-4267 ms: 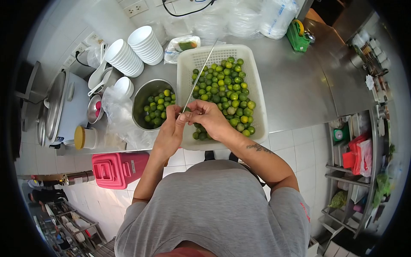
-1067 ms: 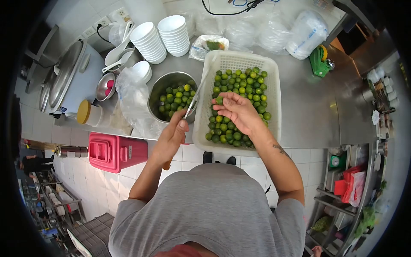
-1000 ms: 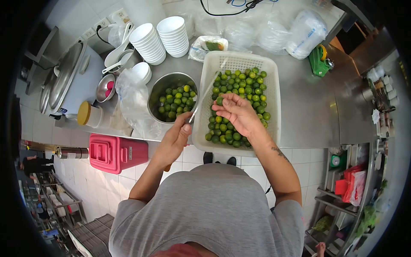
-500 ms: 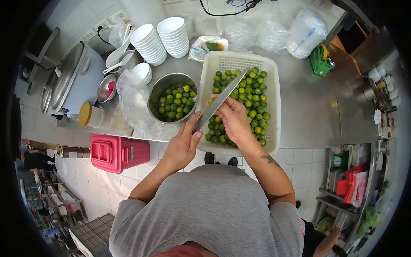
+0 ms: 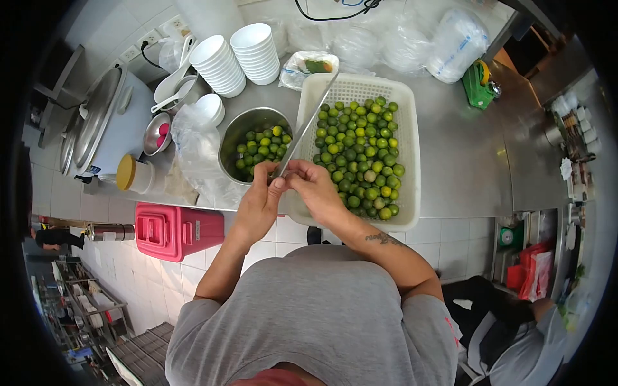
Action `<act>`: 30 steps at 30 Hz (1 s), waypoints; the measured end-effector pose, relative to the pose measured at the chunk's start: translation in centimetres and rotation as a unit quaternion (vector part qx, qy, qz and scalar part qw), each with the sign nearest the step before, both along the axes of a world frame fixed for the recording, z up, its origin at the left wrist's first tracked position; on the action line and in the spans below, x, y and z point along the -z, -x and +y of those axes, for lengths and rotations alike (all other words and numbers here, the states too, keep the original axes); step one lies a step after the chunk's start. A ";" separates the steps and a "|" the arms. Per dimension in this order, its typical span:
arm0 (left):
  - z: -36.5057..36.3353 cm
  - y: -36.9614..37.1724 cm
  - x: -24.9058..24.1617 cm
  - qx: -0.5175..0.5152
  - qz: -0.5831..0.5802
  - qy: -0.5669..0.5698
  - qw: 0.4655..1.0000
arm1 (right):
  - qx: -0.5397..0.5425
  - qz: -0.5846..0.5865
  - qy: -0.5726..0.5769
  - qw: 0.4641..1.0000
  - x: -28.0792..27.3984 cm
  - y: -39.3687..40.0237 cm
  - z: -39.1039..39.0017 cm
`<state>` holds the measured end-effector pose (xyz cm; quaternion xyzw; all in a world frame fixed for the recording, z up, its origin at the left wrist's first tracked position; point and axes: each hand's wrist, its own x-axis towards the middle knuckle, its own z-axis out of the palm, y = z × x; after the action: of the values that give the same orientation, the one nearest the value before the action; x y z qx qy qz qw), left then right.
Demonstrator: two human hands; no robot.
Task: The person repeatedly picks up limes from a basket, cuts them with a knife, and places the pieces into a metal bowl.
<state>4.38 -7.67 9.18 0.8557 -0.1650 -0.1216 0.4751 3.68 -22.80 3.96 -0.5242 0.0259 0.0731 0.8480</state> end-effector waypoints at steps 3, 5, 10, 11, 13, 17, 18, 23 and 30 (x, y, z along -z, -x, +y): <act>0.5 -0.5 -0.6 -0.012 0.013 0.016 1.000 | -0.021 0.004 0.045 0.999 -2.8 -0.4 -0.3; 1.0 -1.0 -1.0 -0.031 0.019 0.024 0.999 | -0.021 -0.024 0.095 0.995 -3.8 -1.4 -1.5; 2.6 -2.6 -0.3 -0.120 0.026 0.037 0.992 | 0.003 -0.148 0.579 0.802 2.3 -6.7 -9.9; 2.8 -2.8 0.0 -0.119 0.025 0.052 0.991 | -0.025 -0.164 0.624 0.764 2.8 -6.6 -10.1; 2.7 -2.9 -0.3 -0.106 0.030 0.062 0.992 | -0.077 -0.158 0.661 0.729 2.9 -6.8 -10.3; 2.2 -2.0 -1.0 -0.050 0.054 0.066 0.995 | -0.045 -0.135 0.643 0.753 3.0 -6.7 -10.0; 2.0 -1.7 -1.1 -0.036 0.059 0.072 0.995 | -0.029 -0.125 0.607 0.784 2.3 -6.3 -9.8; 1.3 -0.5 -0.6 0.023 0.079 0.067 0.994 | 0.008 0.034 0.073 0.997 -1.6 -4.4 -9.7; 0.4 0.7 -0.2 0.081 0.033 0.015 0.996 | 0.064 -0.036 -0.059 0.996 -1.1 -2.2 -9.2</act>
<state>3.69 -7.26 9.42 0.8279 -0.2199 -0.1858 0.4813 5.84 -32.03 5.07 -0.4725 0.0243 0.0014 0.8810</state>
